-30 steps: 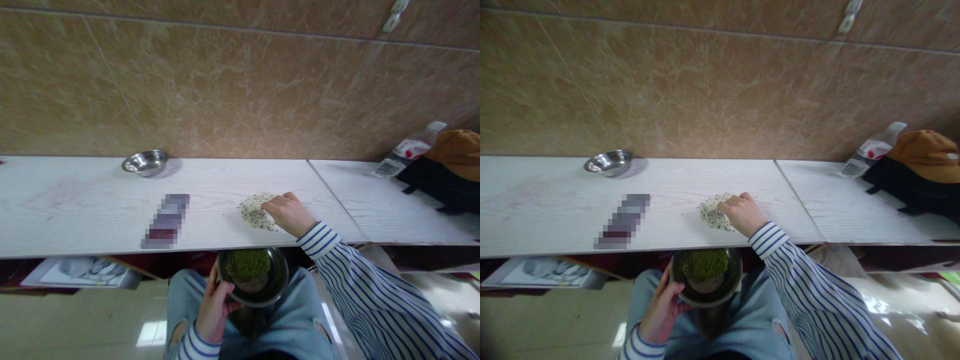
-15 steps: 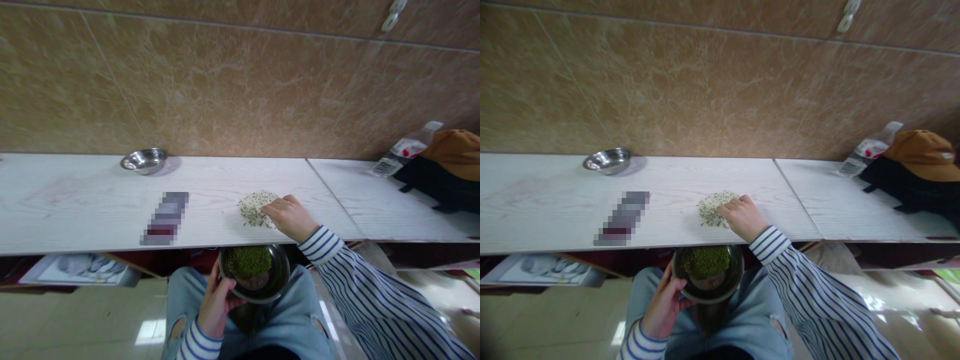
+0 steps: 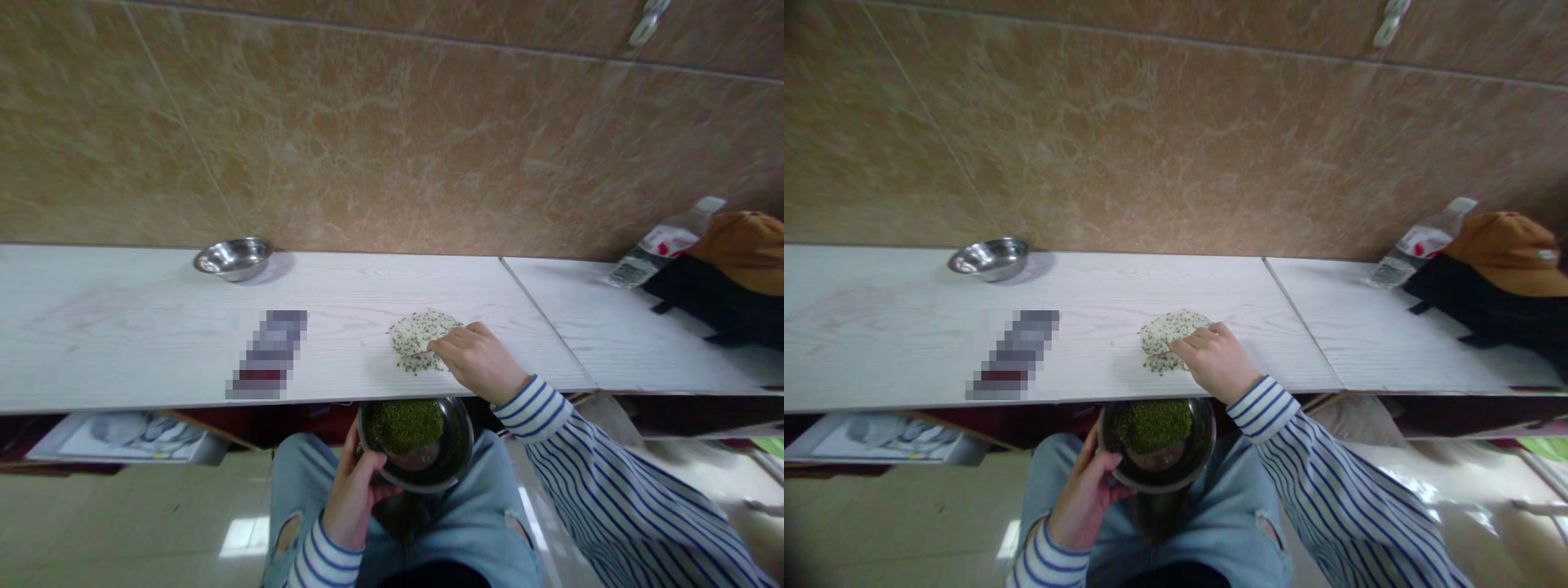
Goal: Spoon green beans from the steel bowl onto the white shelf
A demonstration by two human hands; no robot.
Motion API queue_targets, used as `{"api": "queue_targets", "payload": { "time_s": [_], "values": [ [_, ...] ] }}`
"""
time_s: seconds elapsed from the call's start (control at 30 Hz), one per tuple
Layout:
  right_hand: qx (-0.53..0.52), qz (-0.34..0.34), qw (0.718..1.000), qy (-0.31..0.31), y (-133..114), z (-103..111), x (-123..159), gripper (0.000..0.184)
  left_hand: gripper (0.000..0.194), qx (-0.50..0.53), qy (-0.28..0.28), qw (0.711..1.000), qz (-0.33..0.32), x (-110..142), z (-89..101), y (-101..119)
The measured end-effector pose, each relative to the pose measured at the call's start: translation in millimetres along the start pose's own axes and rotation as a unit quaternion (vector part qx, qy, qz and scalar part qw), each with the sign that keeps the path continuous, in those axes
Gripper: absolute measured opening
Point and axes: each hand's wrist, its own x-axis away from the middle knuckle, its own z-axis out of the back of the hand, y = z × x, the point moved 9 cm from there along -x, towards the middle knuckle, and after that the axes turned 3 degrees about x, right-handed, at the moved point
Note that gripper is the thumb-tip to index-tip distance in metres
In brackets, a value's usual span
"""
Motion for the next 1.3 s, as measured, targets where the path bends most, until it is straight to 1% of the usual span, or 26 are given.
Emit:
{"api": "queue_targets", "payload": {
  "time_s": [0.1, 0.3, 0.53, 0.67, 0.77, 0.83, 1.17, 1.3],
  "values": [
    [-0.006, 0.002, 1.000, 0.000, -1, 3, 2, 0.022, 0.072, -0.001, -0.007, 1.000, 0.008, -2, 0.0, -3],
    [-0.037, -0.011, 0.999, 0.011, 3, 7, 7, 0.024, 0.073, 0.004, 0.005, 1.000, 0.007, -1, -1.1, -4],
    [-0.078, -0.057, 0.995, 0.021, 12, 9, 21, 0.026, 0.076, 0.006, 0.003, 1.000, 0.010, 0, -1.6, -3],
    [-0.106, -0.047, 0.993, 0.010, 1, 8, 24, 0.027, 0.075, 0.004, 0.001, 1.000, 0.008, -1, 0.1, -4],
    [-0.113, -0.031, 0.993, -0.011, -9, 2, 22, 0.028, 0.073, 0.007, -0.007, 1.000, 0.014, -4, 0.7, -6],
    [-0.110, -0.032, 0.993, -0.017, -11, -2, 19, 0.027, 0.073, 0.008, -0.009, 1.000, 0.016, -5, 0.8, -7],
    [-0.113, -0.067, 0.991, -0.007, 12, -17, 10, 0.027, 0.072, 0.010, -0.004, 0.999, 0.031, -4, -2.1, -7],
    [-0.110, -0.072, 0.991, -0.005, 21, -21, 4, 0.027, 0.071, 0.011, 0.005, 1.000, 0.022, -5, -4.6, -4]
  ]
}}
